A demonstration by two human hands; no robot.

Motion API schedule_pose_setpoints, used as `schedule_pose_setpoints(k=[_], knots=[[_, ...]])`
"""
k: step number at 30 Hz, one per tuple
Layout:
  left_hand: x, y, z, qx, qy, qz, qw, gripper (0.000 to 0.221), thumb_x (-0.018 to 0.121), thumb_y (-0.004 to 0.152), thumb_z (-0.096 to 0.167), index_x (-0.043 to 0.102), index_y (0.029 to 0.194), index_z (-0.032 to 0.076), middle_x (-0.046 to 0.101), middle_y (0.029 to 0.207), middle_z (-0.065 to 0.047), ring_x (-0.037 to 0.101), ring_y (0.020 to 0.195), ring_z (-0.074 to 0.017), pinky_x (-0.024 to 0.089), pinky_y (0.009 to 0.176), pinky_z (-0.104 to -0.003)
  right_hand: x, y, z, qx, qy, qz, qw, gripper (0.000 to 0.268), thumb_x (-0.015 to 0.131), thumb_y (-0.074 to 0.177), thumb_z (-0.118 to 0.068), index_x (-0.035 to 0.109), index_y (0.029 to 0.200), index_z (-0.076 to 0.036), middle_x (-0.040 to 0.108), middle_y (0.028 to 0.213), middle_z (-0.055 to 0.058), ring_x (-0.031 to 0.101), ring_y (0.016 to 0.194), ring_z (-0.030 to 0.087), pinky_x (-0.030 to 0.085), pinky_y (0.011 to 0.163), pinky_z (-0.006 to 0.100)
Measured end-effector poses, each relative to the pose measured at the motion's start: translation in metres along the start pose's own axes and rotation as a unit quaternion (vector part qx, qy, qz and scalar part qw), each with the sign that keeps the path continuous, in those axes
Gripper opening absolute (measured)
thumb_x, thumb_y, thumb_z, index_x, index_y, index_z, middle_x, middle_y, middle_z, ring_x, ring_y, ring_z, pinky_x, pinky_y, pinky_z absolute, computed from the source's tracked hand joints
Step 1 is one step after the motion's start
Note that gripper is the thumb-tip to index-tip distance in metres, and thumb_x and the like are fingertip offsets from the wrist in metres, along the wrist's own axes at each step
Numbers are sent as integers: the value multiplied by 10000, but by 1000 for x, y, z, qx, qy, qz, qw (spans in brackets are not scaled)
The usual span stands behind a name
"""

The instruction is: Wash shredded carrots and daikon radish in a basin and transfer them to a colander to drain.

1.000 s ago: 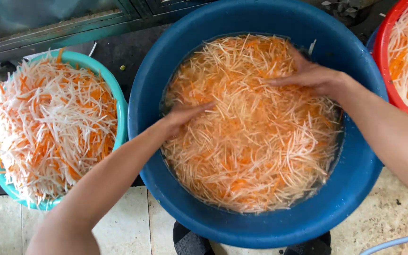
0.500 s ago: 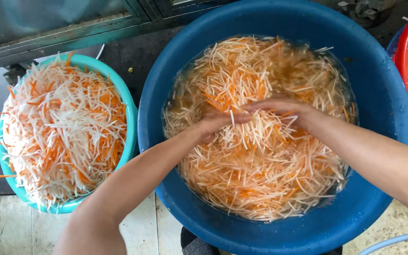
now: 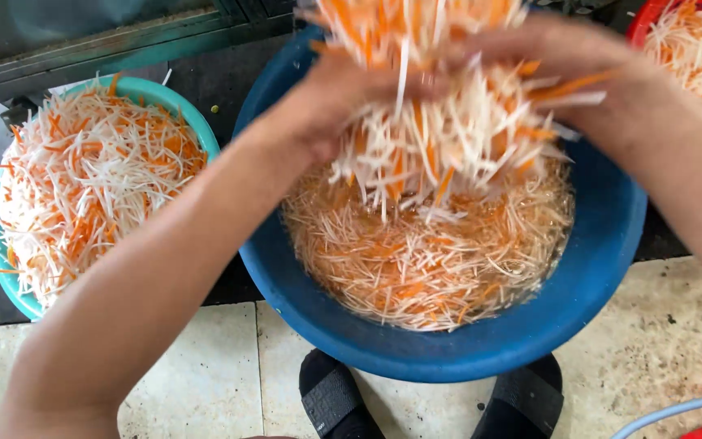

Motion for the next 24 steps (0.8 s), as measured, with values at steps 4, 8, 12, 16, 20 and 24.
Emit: schedule_pose_setpoints(k=[4,8,12,16,20,24], knots=[[10,-2,50,50,-51,-56,996,358,852,862,94,697,1160,-29,773,1120,-172,800,1028,-288,644,951,-482,-7,-14,-13,-62,-15,-11,998,312,680,995,-205,669,1254,-32,726,1136,92,735,967,166,609,881,332],[12,-3,59,43,-56,-63,996,274,831,907,74,728,1126,-53,784,1114,-188,817,1025,-292,663,960,-459,-15,-21,-16,-77,-11,-14,997,309,682,1000,-194,667,1257,-24,724,1139,98,732,969,170,607,887,335],[22,-1,52,17,-53,-29,998,331,824,858,61,708,1147,-50,790,1095,-196,824,999,-308,662,908,-463,-18,-22,-19,-93,-5,-30,995,304,684,1009,-178,665,1263,-12,722,1144,106,727,972,177,604,897,338],[18,5,32,8,-55,3,998,479,852,791,34,651,1219,-44,781,1117,-202,823,983,-320,661,858,-464,-17,-18,-21,-107,-1,-50,993,299,686,1018,-162,662,1268,0,719,1148,115,723,975,184,601,907,341],[19,6,24,23,-82,-12,996,547,870,792,24,617,1272,-49,756,1169,-202,803,1025,-318,655,900,-466,-17,-13,-22,-117,3,-63,991,296,687,1024,-151,661,1271,8,717,1151,121,720,978,188,600,914,344],[19,5,7,4,-92,-14,996,590,876,776,44,617,1298,-46,753,1184,-187,787,1036,-295,678,928,-459,-15,-6,-10,-81,25,-53,995,314,671,989,-159,675,1267,-12,738,1158,106,735,978,174,609,911,330]])
Point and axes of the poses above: each hand's wrist, its own y-axis towards the middle knuckle, its own x-axis out of the palm, z = x × y, the point moved 3 cm from there along y, towards the middle knuckle
